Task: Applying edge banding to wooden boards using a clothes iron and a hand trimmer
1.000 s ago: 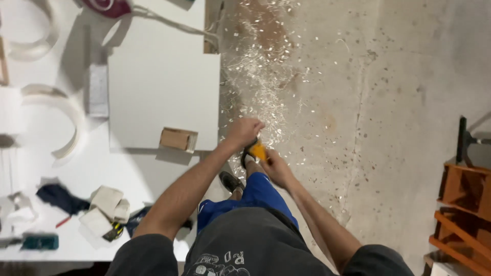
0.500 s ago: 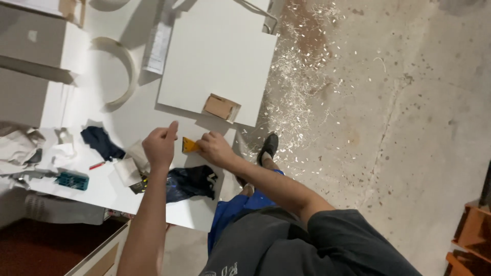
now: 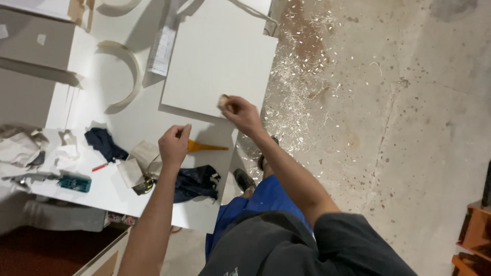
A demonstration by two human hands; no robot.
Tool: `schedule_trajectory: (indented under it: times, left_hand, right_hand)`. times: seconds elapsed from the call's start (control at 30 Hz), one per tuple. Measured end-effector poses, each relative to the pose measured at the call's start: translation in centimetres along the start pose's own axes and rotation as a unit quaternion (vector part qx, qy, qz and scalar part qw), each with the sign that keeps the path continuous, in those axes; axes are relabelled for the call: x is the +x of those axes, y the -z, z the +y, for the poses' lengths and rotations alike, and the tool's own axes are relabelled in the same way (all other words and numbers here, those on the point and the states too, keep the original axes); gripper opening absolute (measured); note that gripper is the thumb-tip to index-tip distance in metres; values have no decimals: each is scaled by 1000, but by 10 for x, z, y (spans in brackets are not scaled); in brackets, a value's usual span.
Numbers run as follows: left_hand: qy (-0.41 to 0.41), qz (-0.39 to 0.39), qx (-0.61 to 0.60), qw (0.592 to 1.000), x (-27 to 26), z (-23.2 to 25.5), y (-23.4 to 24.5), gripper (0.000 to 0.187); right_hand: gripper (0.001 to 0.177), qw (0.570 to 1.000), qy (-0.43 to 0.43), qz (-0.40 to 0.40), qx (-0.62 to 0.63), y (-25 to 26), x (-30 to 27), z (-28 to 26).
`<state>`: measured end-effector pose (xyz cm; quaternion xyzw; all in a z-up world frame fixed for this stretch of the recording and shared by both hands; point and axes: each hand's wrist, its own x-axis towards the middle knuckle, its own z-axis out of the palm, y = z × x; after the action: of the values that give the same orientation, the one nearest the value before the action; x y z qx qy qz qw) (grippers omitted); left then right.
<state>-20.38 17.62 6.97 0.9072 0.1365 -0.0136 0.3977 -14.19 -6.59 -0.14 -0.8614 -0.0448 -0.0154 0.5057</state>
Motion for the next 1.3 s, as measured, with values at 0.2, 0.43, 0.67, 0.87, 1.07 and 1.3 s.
schedule_trajectory:
  times: [0.2, 0.43, 0.67, 0.87, 1.07, 1.3]
  left_hand:
    - [-159, -50, 91, 982, 73, 15, -74, 35]
    - [-343, -98, 140, 924, 169, 64, -188, 40]
    - [-281, -100, 298, 907, 151, 112, -198, 67]
    - [-305, -80, 291, 903, 148, 115, -196, 63]
    - [-338, -62, 269, 900, 150, 108, -198, 58]
    - [-335, -86, 292, 892, 146, 112, -196, 61]
  right_hand:
    - [15, 737, -253, 59, 624, 113, -57, -60]
    - [25, 844, -248, 167, 444, 74, -101, 54]
    - [37, 954, -153, 144, 213, 48, -109, 32]
    - [34, 964, -51, 205, 163, 23, -110, 52]
    - [28, 989, -40, 121, 72, 45, -64, 62]
    - [32, 967, -62, 203, 139, 61, 18, 97]
